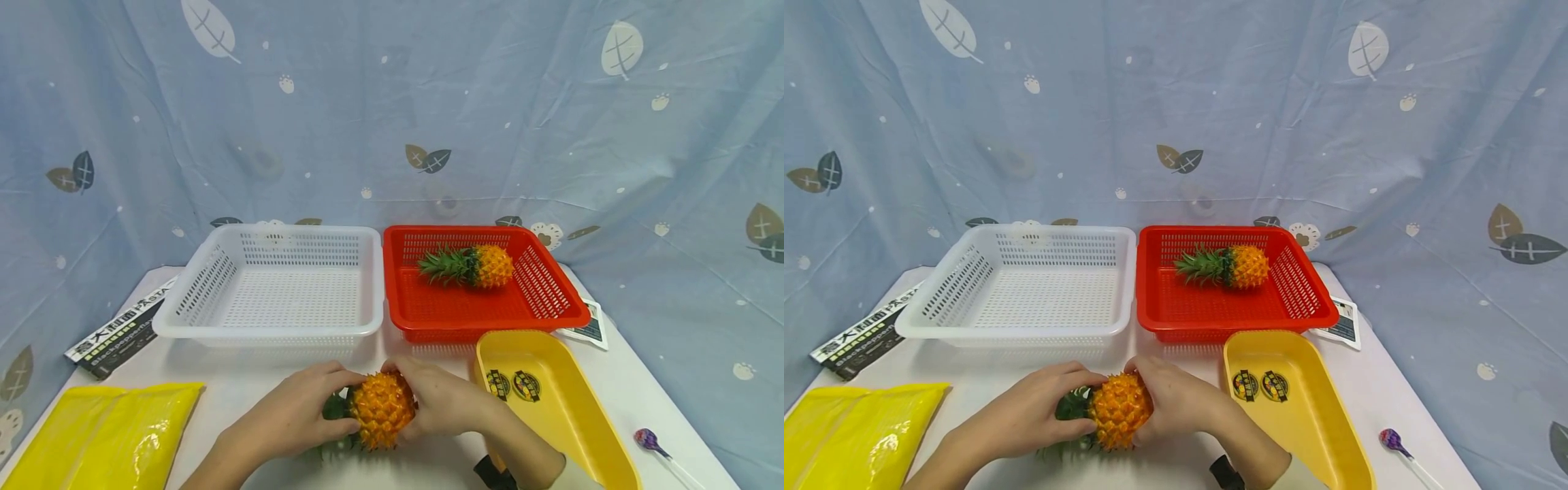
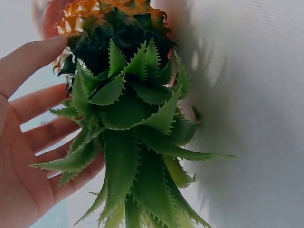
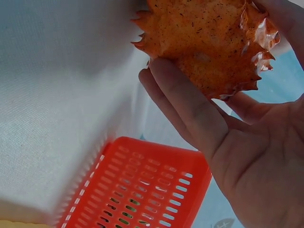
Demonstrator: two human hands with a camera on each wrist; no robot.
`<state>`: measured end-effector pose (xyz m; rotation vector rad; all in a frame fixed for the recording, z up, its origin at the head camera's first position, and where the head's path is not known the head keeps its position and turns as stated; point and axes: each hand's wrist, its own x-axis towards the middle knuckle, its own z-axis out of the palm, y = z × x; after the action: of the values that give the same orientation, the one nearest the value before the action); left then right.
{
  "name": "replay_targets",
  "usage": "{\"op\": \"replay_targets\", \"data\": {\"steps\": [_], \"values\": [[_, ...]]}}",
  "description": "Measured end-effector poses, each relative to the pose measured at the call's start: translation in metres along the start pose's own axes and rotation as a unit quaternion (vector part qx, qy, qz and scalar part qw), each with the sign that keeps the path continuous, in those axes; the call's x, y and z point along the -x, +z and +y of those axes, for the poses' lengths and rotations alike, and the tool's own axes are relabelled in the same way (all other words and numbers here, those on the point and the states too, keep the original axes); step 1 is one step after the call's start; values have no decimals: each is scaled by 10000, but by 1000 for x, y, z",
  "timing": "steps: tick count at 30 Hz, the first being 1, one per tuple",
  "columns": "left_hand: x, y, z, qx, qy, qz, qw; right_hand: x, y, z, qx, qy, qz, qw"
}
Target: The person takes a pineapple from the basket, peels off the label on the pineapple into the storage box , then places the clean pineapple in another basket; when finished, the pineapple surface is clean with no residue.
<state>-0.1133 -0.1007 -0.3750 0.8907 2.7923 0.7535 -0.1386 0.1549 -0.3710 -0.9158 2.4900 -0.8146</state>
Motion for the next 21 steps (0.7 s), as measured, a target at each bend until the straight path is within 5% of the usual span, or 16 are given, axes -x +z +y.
{"op": "replay_targets", "data": {"steps": [21], "values": [[0,1,-1,-58,63,179,9998,1,-2,-1,59,-97,144,9998]]}}
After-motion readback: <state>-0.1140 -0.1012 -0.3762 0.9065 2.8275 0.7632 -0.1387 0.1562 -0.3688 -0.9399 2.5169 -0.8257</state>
